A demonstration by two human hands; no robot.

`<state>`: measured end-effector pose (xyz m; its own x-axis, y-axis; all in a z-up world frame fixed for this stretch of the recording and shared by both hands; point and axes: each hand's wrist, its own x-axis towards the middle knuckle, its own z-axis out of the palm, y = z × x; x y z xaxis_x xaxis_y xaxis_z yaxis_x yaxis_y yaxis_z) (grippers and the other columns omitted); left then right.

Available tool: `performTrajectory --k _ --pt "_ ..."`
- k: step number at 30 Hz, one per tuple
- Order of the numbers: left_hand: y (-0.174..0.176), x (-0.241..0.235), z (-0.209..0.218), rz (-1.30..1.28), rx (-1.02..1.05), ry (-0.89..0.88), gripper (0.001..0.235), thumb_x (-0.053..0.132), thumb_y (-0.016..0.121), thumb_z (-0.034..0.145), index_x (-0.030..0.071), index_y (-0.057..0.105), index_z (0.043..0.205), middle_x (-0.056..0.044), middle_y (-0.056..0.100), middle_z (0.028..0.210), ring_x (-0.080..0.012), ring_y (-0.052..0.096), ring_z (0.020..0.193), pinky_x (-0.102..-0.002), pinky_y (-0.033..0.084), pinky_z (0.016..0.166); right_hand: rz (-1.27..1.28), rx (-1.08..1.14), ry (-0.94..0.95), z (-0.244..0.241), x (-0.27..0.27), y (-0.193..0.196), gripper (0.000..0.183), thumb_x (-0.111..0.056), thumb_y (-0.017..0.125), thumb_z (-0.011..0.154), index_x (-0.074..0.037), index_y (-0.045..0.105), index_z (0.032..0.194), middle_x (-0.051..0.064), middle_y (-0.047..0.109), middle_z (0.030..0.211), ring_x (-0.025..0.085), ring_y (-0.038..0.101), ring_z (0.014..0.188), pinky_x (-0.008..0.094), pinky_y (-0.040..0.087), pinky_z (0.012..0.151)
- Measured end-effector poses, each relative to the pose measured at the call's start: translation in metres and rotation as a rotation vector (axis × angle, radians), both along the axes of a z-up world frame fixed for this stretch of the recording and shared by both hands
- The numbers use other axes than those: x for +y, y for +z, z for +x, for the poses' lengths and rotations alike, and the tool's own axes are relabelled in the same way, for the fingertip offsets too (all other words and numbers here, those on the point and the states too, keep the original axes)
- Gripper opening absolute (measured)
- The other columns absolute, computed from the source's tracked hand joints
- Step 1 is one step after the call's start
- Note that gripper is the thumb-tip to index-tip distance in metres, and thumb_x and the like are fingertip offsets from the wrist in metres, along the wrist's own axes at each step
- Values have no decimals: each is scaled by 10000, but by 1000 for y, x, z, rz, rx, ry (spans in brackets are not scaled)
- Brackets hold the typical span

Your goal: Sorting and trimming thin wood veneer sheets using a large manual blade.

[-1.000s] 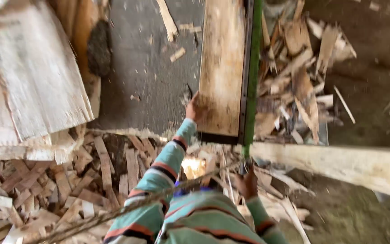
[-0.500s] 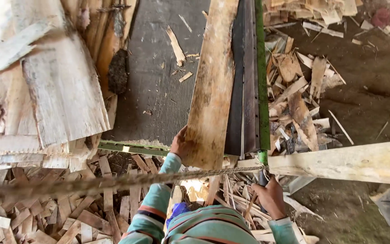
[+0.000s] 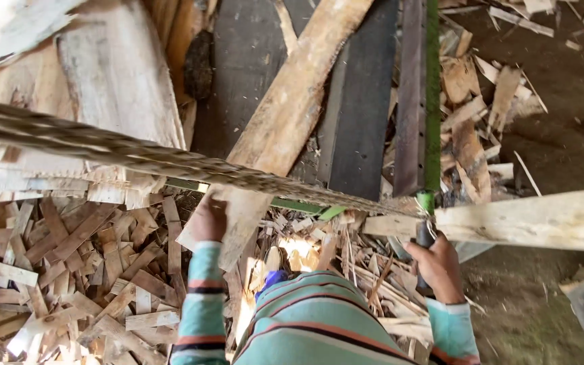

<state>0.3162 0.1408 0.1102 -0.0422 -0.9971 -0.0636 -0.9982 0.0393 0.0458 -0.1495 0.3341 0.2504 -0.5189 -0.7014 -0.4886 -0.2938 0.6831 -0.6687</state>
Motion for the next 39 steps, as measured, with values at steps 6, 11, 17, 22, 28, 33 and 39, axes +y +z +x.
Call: performTrajectory --k 6,11,17,22,28,33,39 --pt "-11 49 -107 859 1901 723 495 405 656 924 41 615 1256 -148 738 1117 -319 738 906 -490 640 815 -13 6 -8 5 0 2 367 -172 777 806 50 606 1043 158 679 712 228 628 478 397 516 440" --pt "-147 29 -108 367 2495 1102 674 502 693 1017 -70 579 1354 -189 648 1234 -325 660 1148 -469 560 1064 -62 -44 -40 3 -1 1 343 -154 755 804 18 602 1058 141 690 722 222 612 464 397 508 418" --pt "-28 28 -74 2 2340 696 600 407 647 957 34 528 1411 -183 657 1359 -353 631 1216 -474 480 1088 -85 -78 -43 4 -4 6 353 -148 757 804 24 594 1065 128 682 726 225 600 466 394 489 422" --pt "38 45 33 -589 2397 429 443 465 685 1028 92 483 1157 -117 652 1228 -245 581 1000 -507 487 1131 -74 -61 -31 -6 -1 -7 376 -163 769 809 37 587 1070 151 668 709 229 622 472 396 517 428" --pt "17 -26 42 -604 2414 679 620 517 669 1020 17 626 1383 -108 579 1102 -217 516 858 -377 455 817 -19 -43 -43 -1 -3 -6 392 -167 777 806 33 594 1088 151 672 708 239 636 487 400 528 444" --pt "80 -41 57 -577 2304 898 560 428 692 908 34 630 1301 -166 683 1257 -312 686 1070 -450 596 938 -3 -30 -39 -4 -4 -1 390 -186 777 817 60 619 1075 159 669 701 242 646 492 398 534 447" --pt "132 -35 141 -809 2185 483 528 265 817 906 -67 632 1273 -244 634 1331 -421 643 1302 -564 541 1211 13 -4 -51 -3 -2 11 412 -197 767 796 2 582 1106 120 671 726 231 641 492 393 544 434"
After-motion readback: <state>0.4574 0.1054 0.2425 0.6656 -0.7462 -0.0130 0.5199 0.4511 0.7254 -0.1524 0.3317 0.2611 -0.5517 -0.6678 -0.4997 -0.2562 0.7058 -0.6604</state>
